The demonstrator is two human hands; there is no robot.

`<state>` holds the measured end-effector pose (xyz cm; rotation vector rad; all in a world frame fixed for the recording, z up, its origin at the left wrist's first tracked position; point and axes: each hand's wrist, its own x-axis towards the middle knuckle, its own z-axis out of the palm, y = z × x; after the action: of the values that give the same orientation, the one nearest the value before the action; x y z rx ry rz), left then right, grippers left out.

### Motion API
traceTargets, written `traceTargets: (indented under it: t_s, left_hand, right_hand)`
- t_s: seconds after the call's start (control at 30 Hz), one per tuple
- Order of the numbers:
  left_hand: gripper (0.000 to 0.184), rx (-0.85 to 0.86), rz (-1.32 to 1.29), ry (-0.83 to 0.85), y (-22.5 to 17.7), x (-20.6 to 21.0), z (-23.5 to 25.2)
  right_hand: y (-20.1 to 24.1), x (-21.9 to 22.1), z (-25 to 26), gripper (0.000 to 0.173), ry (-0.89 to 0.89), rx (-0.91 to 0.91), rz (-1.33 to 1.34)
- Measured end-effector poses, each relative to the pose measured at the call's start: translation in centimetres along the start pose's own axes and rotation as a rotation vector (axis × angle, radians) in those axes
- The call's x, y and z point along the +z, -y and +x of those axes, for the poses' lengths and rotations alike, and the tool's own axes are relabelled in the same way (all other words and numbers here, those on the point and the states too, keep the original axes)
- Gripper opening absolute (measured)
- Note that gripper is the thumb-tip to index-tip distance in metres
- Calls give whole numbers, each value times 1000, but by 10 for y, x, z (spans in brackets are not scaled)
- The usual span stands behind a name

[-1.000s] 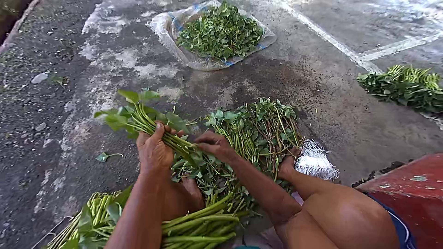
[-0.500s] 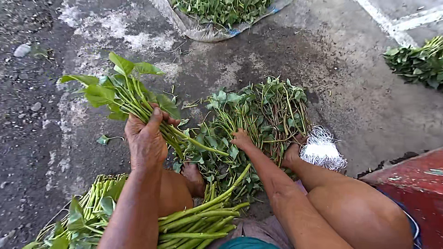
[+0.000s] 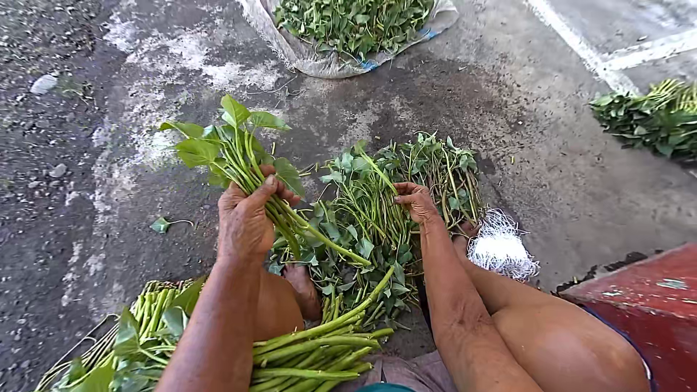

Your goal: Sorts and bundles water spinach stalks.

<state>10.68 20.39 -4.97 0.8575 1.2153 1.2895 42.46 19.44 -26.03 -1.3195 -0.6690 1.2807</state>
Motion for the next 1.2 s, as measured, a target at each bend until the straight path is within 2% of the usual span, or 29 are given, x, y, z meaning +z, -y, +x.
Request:
traceTargets:
  t_s: [0.17,0.37,0.47,0.67,0.77,0.83,1.07,1.2]
  left_hand:
    - [13,-85,-84,-22,3,7,2]
    - [16,-189,-181,-43,4,6,6]
    - [17,-190,-196,-37,5,3,6]
    - [20,-170,-192,-34,4,-1,4]
    - [28,-185,-156,-25,4,-2,3]
    - [24,-190,-155,-30,3,-1,2]
    - [16,-184,-160,68,4,-4,-2]
    - [15,-165,-119,194,0,-7,-7]
  right_hand:
    - [25,42,-17,28,181,-201,199]
    - [54,115,-46,26,535,-381,113]
    - [59,135,-58,24,610,-423,-22]
    - [62,144,-67,24,611,-423,-97]
    - [65,151,-72,23,594,-478,-198]
    - [65,153,-73,23,590,-517,-256]
    - [65,150,-79,19,635,-388,-237]
    - [65,139,-70,18,725,-383,-215]
